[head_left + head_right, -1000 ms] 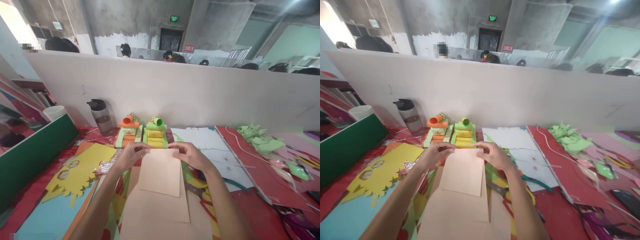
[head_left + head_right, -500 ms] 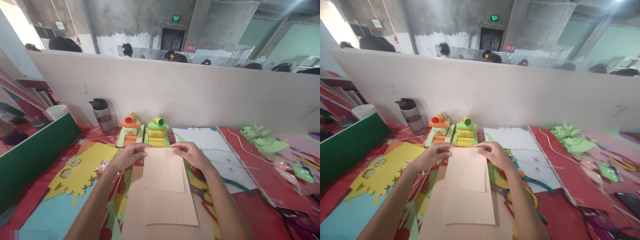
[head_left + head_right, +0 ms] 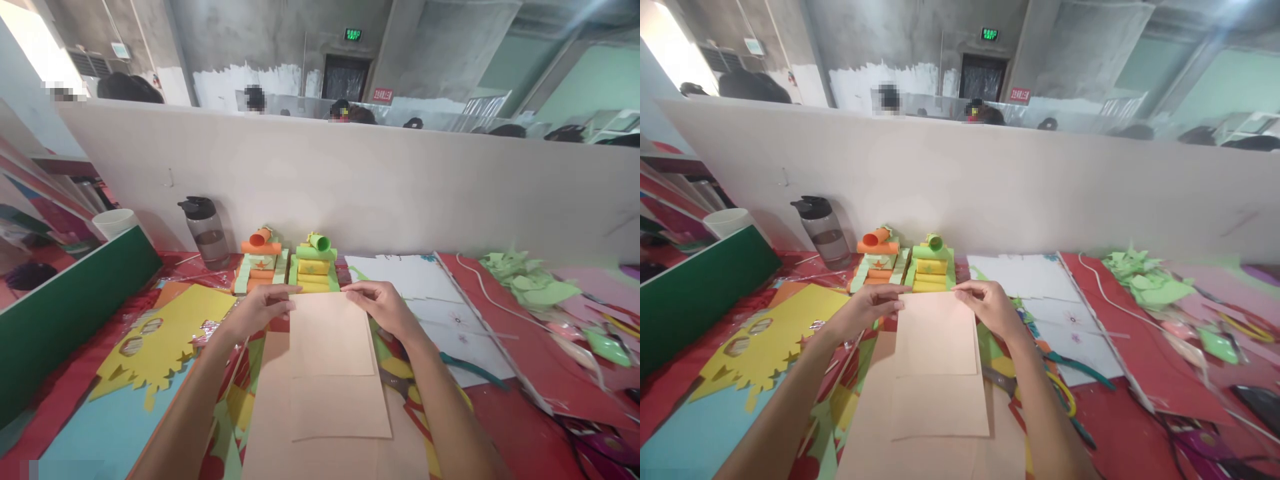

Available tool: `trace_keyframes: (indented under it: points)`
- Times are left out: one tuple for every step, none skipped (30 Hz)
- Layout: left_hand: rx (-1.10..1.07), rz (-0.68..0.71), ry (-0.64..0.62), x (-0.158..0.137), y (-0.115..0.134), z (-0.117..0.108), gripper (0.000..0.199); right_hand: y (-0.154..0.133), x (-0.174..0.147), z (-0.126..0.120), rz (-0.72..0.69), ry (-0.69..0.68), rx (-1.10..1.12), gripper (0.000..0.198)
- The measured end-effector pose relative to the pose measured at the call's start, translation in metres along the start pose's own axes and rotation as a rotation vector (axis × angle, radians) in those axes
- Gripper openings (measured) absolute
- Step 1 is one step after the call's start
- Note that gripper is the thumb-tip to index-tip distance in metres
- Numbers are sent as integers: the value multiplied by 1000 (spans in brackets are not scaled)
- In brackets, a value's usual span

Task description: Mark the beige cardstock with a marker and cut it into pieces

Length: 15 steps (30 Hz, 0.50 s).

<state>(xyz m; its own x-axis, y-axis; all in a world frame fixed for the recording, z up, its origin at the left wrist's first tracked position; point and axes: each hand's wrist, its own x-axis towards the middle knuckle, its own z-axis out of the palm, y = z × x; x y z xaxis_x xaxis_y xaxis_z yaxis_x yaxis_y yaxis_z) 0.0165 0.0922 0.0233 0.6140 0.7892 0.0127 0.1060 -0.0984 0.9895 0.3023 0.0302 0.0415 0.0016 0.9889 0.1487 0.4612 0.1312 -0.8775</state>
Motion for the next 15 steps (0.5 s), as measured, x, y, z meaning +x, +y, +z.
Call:
trace_keyframes:
  points:
    - [6,-1,9,0,0,0,55,-1,0,0,1,2,-8,28]
    - [19,-6,14,0,1,0,57,-3,0,1,1,1,-19,28]
    - [35,-12,13,0,1,1,56,-4,-1,1,-2,-2,-29,27]
    - [53,-18,7,0,0,1,54,-4,-1,2,-6,-6,-35,26]
    - [66,-21,4,1,0,2,50,-5,0,2,-10,-11,-35,25]
    - [74,-20,5,1,-1,2,46,-5,0,3,-13,-15,-30,25]
    - [78,-17,9,2,-2,2,44,-4,0,3,-14,-21,-22,25]
    - [80,-12,17,3,-3,3,43,-3,0,4,-14,-25,-15,25]
    - [84,-8,29,3,-3,3,42,-3,0,5,-15,-29,-11,26]
    - [92,-6,36,4,-4,3,42,-2,1,5,-17,-30,-13,26]
    - [102,-4,39,5,-4,3,42,-1,1,5,-20,-32,-19,27]
    - [110,-2,39,5,-4,3,41,-1,1,6,-25,-33,-25,27]
    - [114,-2,37,5,-4,3,41,-1,2,6,-27,-36,-30,27]
    - [116,-2,36,5,-4,3,41,-1,2,6,-26,-39,-29,27]
    - [116,-5,35,5,-3,3,40,-1,1,6,-23,-45,-19,28]
